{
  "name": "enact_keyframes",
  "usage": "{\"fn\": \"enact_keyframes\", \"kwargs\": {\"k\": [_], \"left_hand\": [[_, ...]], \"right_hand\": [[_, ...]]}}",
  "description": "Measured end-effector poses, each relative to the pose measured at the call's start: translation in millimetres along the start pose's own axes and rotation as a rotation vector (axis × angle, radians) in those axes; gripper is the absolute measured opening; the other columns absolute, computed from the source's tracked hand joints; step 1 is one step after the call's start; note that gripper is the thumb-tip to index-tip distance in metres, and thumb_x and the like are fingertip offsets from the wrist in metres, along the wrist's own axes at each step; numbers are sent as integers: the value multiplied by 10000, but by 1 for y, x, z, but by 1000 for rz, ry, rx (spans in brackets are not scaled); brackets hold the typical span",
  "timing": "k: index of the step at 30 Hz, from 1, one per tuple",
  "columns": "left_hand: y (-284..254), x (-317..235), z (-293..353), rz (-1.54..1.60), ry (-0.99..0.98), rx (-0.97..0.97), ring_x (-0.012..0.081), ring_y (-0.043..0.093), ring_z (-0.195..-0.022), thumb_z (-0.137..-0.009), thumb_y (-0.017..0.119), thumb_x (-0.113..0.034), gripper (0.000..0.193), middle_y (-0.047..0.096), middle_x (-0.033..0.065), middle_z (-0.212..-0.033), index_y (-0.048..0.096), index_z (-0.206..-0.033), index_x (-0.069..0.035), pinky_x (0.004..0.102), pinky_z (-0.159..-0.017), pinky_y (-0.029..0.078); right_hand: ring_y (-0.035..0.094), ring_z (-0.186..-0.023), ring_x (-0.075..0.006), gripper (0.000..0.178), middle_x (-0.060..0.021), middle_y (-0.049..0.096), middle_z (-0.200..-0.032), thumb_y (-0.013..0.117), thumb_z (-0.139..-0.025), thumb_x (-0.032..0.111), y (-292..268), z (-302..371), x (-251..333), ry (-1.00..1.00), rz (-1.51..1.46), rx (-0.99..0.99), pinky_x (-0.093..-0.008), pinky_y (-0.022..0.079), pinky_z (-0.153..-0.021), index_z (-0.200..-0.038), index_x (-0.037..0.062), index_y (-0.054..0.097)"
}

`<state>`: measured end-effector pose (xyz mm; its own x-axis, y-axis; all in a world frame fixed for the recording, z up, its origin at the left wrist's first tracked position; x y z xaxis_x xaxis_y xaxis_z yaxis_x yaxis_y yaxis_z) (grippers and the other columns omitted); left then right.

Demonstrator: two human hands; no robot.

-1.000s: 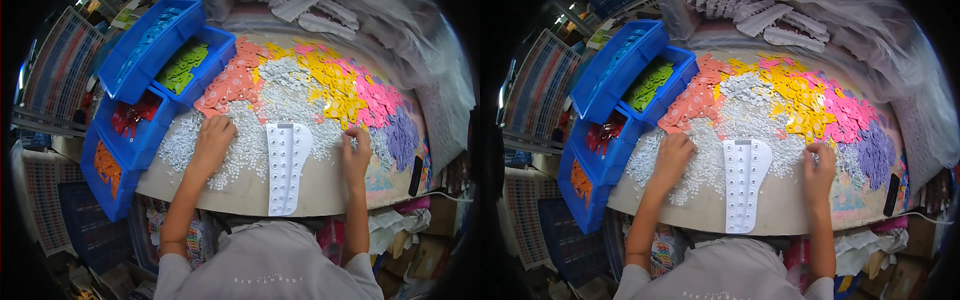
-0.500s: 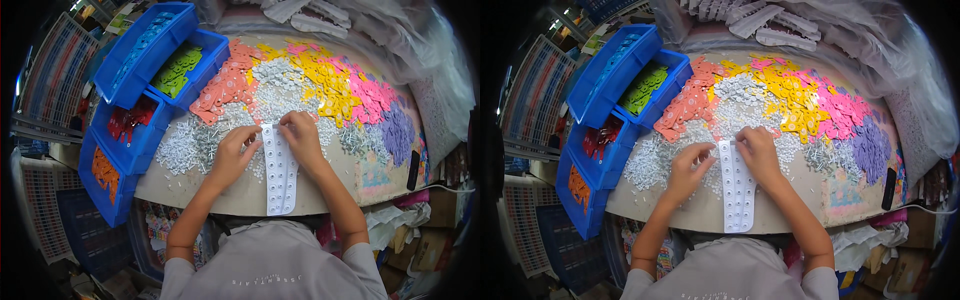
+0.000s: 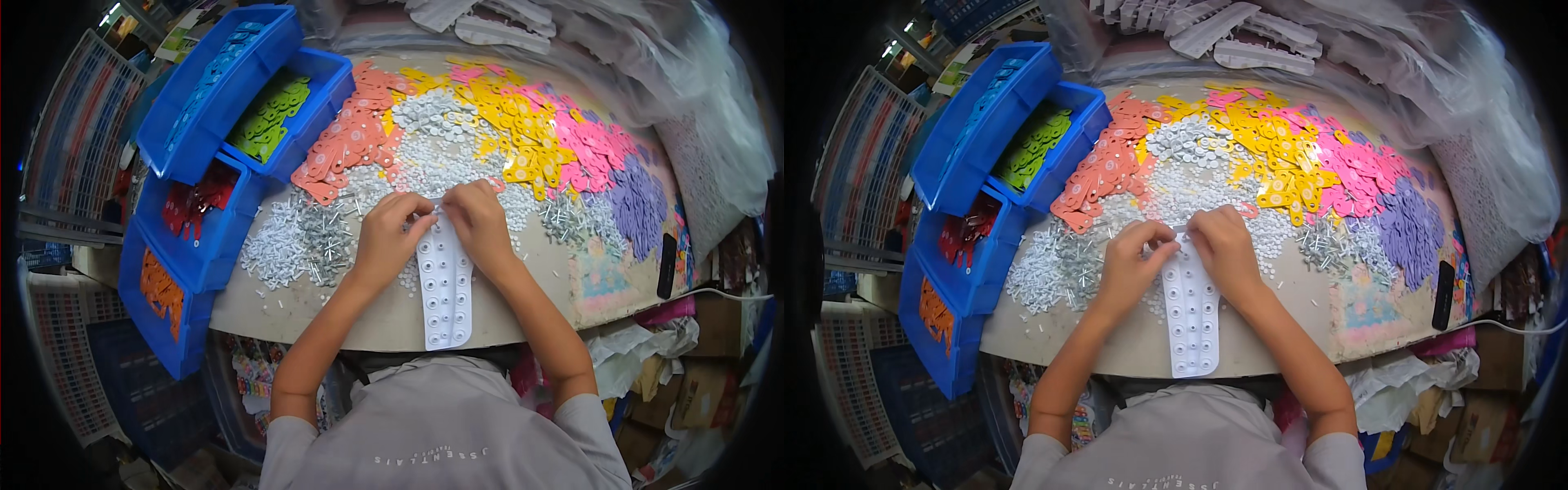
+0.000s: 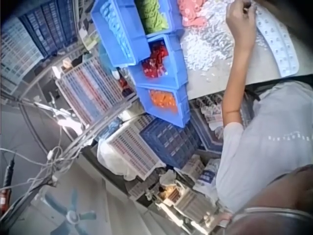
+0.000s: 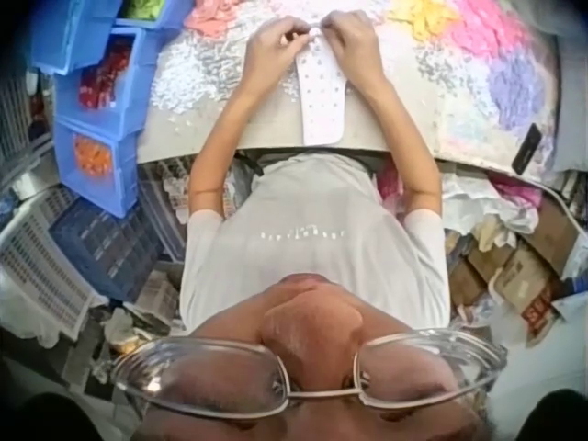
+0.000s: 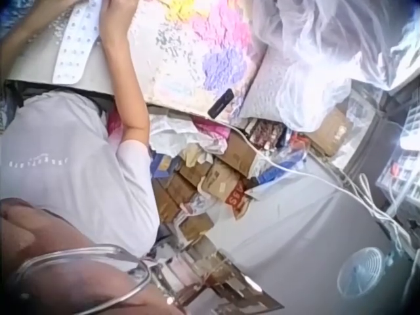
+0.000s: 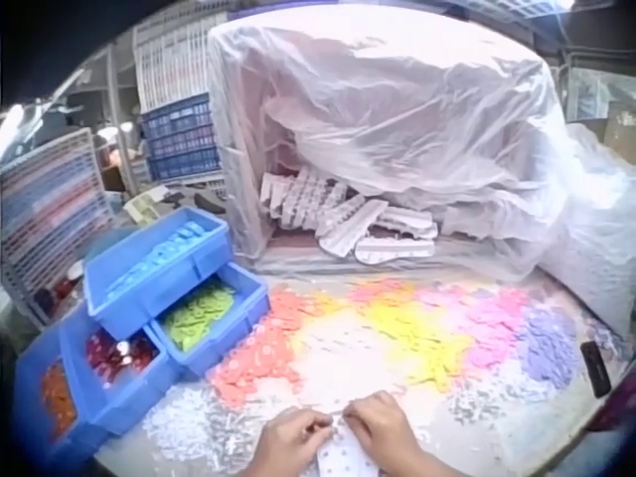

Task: Assembling a toy xylophone by manually placing colorful plastic bars into a white frame.

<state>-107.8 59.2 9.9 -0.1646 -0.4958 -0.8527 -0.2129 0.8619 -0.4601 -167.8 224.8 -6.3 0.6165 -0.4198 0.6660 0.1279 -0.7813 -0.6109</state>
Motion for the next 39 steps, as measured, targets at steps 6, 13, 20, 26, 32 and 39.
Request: {"fn": "enact_keyframes", "kwargs": {"k": [6,13,20,26,32,39], "left_hand": [[4,0,1,-29,-12,-4,196,651,-775,-803,775,-39,151,681,84,-849,692,-926,-13,316,-688,513],[8,4,1,-69,25,24,206,649,-770,-806,768,-25,136,664,93,-875,685,-911,-4,320,-692,522],[16,8,0,-85,95,13,265,630,-828,-817,759,-71,114,669,75,-832,661,-871,-50,388,-726,507],[11,2,0,-161,198,12,282,618,-820,-799,753,-55,118,648,80,-802,647,-852,-49,401,-728,501],[11,-3,2,-311,297,24,264,593,-949,-801,752,-65,117,631,52,-938,642,-839,-55,390,-813,474],[-11,8,3,-360,296,-54,272,581,-953,-825,743,-125,93,608,59,-942,679,-849,-61,410,-857,445]], "right_hand": [[606,-934,-304,203,-112,662,-930,688,-773,-79,-7,-1,9,-88,56,25,-392,493,-823,-944,28,670],[597,-1033,-325,230,-142,660,-1037,669,-818,-36,-43,15,1,-5,220,-31,-432,452,-934,-1037,31,688],[568,-989,-334,163,-126,632,-992,684,-849,19,-110,43,-48,252,633,-83,-441,430,-884,-1008,50,668],[565,-973,-318,150,-108,622,-960,703,-844,41,-107,46,-52,266,588,-29,-436,426,-886,-987,55,662],[566,-926,-296,126,-103,614,-914,692,-854,22,-110,43,-57,268,586,-13,-396,421,-874,-971,48,653],[552,-1007,-300,150,-93,604,-988,694,-856,29,-110,41,-55,208,611,1,-407,399,-921,-1000,63,664]]}}
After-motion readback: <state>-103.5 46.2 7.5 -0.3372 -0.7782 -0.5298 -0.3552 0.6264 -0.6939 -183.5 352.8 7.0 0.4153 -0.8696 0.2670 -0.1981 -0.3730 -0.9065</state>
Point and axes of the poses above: each hand's wrist, its own z-axis away from the middle knuckle, its own y-axis out of the palm, x = y × z, the point moved 2 cm from there along -z, towards the middle knuckle
